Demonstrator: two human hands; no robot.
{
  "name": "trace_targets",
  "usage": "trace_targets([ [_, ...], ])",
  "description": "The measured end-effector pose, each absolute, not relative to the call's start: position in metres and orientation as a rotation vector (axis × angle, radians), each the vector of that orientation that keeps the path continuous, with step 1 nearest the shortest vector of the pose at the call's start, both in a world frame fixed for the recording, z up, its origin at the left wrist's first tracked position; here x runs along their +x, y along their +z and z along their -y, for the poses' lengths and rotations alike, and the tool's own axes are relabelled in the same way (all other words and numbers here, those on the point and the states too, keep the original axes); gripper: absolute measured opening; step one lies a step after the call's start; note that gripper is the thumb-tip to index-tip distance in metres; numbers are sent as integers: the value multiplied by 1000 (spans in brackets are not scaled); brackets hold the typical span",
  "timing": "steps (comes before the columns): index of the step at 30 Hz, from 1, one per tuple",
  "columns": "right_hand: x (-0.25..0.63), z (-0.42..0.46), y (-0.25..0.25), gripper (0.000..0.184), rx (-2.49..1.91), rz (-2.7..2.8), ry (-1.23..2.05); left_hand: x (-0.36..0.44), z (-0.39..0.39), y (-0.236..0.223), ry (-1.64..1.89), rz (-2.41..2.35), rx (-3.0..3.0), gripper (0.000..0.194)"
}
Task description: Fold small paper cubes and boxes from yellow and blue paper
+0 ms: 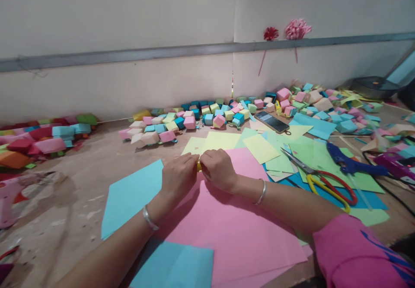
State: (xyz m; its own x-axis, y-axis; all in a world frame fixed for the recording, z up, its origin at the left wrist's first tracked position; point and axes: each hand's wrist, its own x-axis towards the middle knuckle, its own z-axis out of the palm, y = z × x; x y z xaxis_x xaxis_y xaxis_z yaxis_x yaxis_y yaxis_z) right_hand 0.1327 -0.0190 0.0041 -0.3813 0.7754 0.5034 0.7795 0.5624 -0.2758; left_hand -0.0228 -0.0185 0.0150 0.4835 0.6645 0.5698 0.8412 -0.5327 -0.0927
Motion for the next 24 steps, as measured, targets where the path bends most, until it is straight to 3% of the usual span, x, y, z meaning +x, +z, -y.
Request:
trace_targets([
  [7,133,19,3,13,-1251,2175,32,-27,14,6,-921,1396,-2441,49],
  [11,134,13,-2,9,-1188,1931,379,-20,12,16,-1758,1799,-2851,55],
  [15,131,12,-5,15,-1023,1668,708,-13,9,22,-2494,2425,-2750,49],
  [19,128,16,-4,19,-957,1703,674,-9,9,17,-2723,2720,-2626,49],
  [24,134,16,1,17,-1056,2044,485,-7,20,12,-2540,2629,-2702,52],
])
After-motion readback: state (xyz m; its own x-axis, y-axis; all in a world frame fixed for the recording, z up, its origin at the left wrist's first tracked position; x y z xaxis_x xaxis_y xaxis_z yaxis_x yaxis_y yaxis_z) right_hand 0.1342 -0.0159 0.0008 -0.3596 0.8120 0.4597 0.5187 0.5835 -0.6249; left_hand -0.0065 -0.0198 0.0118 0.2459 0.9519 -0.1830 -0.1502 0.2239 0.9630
